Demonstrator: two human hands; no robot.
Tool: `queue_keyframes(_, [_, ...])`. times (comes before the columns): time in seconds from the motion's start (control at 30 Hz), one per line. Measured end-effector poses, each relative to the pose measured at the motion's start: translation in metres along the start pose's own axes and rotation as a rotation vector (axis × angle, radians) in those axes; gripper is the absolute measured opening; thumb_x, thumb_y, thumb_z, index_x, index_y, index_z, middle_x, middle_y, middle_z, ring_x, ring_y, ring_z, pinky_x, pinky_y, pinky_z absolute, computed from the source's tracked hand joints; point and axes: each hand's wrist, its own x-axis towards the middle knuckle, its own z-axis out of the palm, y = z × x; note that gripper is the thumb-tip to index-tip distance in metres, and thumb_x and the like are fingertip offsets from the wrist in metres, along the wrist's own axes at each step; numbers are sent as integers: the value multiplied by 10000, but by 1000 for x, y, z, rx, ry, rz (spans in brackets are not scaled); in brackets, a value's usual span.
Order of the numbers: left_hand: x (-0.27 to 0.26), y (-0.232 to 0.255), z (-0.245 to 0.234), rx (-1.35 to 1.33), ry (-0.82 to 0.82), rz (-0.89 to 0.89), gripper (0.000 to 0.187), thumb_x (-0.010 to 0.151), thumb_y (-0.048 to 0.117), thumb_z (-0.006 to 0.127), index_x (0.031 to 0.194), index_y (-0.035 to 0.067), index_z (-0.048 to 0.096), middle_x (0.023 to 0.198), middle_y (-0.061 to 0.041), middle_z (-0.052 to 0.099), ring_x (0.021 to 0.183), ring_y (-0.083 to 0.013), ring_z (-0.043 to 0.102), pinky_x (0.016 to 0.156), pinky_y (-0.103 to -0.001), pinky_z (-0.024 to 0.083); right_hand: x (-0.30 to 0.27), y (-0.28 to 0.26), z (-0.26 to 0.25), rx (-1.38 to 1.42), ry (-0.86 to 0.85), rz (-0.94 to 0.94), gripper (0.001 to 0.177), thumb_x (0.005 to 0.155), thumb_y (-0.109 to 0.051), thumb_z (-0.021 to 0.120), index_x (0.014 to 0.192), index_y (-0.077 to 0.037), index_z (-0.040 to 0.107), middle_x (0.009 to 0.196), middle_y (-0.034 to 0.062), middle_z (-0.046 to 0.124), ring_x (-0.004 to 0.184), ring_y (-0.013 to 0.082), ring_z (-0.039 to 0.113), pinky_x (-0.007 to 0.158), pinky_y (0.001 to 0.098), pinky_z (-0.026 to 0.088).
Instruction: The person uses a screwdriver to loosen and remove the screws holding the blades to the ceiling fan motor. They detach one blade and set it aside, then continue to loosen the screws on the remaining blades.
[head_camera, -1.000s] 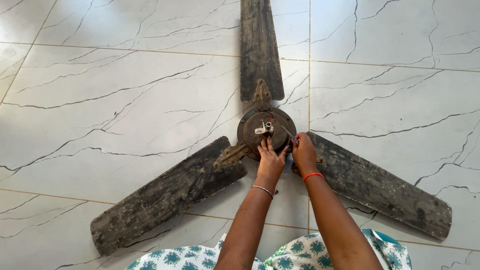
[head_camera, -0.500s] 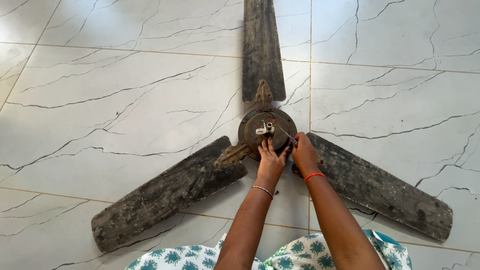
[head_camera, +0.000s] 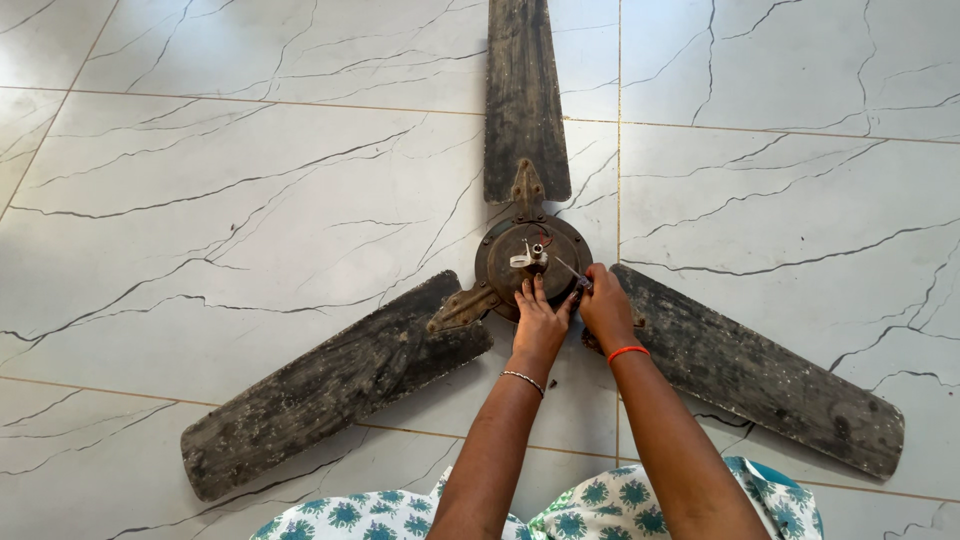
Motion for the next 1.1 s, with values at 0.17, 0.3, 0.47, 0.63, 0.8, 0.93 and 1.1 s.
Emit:
queue_keyframes(0.17, [2, 2, 4, 9, 1, 7, 538, 1065, 235, 401, 1596, 304, 348, 1536, -433, 308, 1396, -599, 376, 1098, -672, 343, 3, -2, -3, 50, -46, 107, 240, 988, -198, 642, 1099, -39, 501, 1030, 185, 626, 906, 413, 641, 763, 505, 510])
queue_keyframes(0.3, [1, 2, 6, 24, 27, 2, 540, 1066, 228, 401, 1597, 309, 355, 1528, -440, 319, 1388, -603, 388, 1089, -671, 352, 2, -1, -2, 6, -10, 1, 184, 984, -142, 619, 1103, -50, 513, 1043, 183, 636, 917, 418, 640, 761, 503, 507])
queue_keyframes(0.47, [-2, 0, 1, 26, 34, -3, 536, 1065, 237, 402, 1593, 315, 355, 1535, -428, 317, 1383, -600, 396, 1090, -668, 355, 1, -2, -5, 55, -21, 42, 216, 957, -136, 630, 1120, -56, 513, 1032, 188, 634, 909, 426, 633, 749, 505, 496])
queue_keyframes(0.63, [-4, -2, -8, 52, -25, 22, 548, 1061, 251, 416, 1601, 310, 339, 1545, -420, 305, 1394, -583, 389, 1106, -649, 347, 3, -2, -6, 42, -72, 106, 214, 1004, -192, 624, 1095, -41, 505, 1019, 180, 637, 896, 408, 650, 753, 501, 506])
queue_keyframes(0.8, [-4, -2, -8, 38, -4, 13, 576, 1047, 247, 417, 1610, 304, 312, 1527, -420, 313, 1395, -585, 375, 1089, -657, 347, 1, -1, -7, 33, -24, -9, 186, 950, -125, 613, 1113, -76, 536, 1026, 181, 640, 895, 416, 637, 731, 501, 498])
queue_keyframes(0.93, [-2, -1, -5, 14, -17, 14, 539, 1071, 245, 403, 1603, 297, 340, 1529, -436, 318, 1400, -598, 372, 1104, -676, 332, 2, -5, -11, 88, -59, 75, 223, 979, -177, 624, 1110, -43, 505, 1010, 182, 639, 889, 407, 646, 746, 495, 503])
queue_keyframes(1.1, [0, 1, 0, 24, -16, 11, 539, 1070, 246, 400, 1603, 305, 347, 1530, -436, 314, 1407, -596, 369, 1105, -674, 335, 1, -6, -11, 19, -82, 73, 170, 1029, -176, 605, 1107, -45, 529, 1039, 185, 643, 927, 409, 643, 784, 494, 504])
